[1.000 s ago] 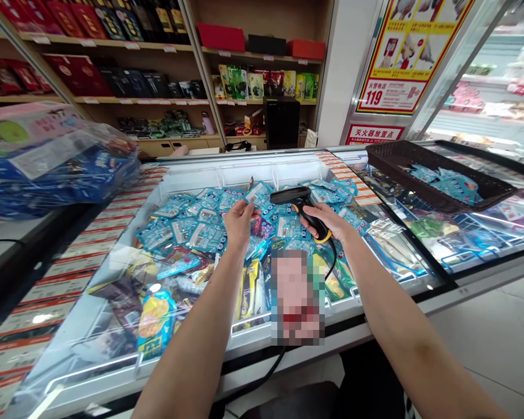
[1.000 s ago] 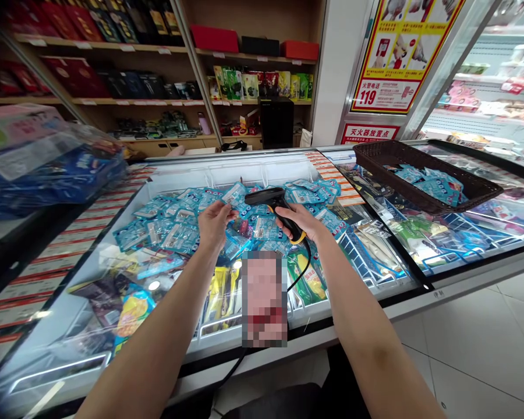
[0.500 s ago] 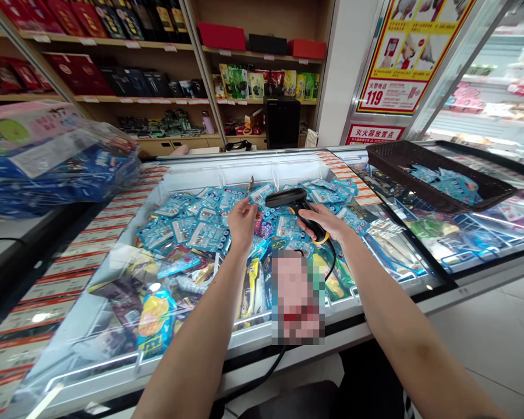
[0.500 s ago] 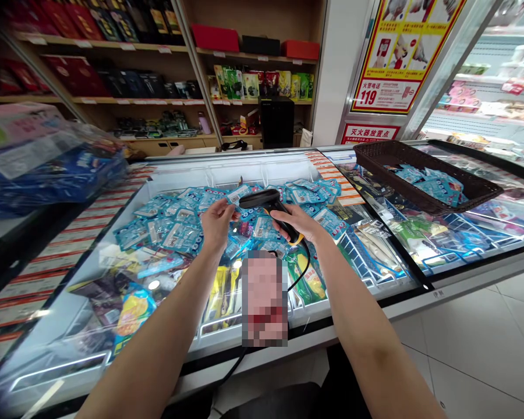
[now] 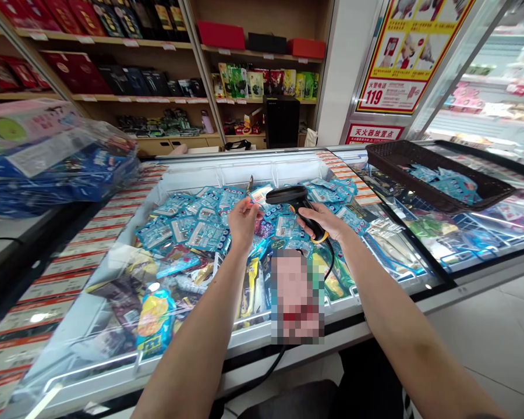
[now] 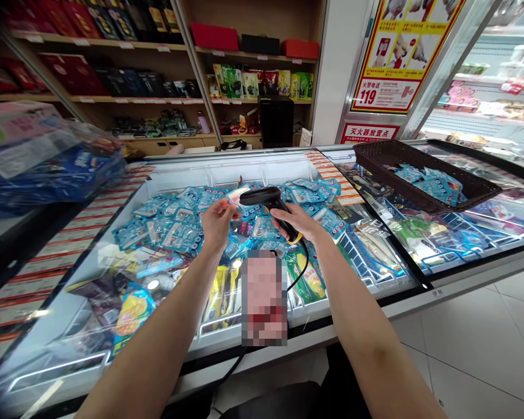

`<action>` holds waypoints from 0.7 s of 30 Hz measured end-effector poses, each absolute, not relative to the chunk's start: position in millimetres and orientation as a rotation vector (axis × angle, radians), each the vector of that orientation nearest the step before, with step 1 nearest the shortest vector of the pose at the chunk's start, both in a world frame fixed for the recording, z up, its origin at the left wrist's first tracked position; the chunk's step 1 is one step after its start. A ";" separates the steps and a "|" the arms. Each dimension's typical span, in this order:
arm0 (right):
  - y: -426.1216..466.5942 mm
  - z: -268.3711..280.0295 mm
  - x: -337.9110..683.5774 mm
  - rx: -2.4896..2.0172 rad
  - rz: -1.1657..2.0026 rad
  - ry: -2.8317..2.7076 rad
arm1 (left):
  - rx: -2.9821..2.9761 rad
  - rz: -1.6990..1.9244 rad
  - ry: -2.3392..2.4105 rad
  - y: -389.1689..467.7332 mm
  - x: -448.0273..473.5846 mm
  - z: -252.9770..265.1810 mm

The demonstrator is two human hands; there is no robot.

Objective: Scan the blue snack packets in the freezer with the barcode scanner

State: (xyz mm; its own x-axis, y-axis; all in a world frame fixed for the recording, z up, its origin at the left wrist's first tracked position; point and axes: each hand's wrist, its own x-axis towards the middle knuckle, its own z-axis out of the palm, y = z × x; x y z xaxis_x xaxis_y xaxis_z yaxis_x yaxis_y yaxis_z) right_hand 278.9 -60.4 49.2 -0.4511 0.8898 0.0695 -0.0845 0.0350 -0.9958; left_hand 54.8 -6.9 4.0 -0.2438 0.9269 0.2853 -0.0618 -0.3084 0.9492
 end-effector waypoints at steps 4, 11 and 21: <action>-60.4 49.1 278.2 -0.866 1.519 -1.493 | 1.219 1.667 1.135 -7.5 55.8 5.3; -60.0 47.2 278.6 -0.855 1.511 -1.501 | 1.244 1.674 1.149 -10.8 57.2 8.7; -59.3 47.2 279.4 -0.829 1.485 -1.542 | 1.351 1.711 1.226 -11.7 56.3 8.3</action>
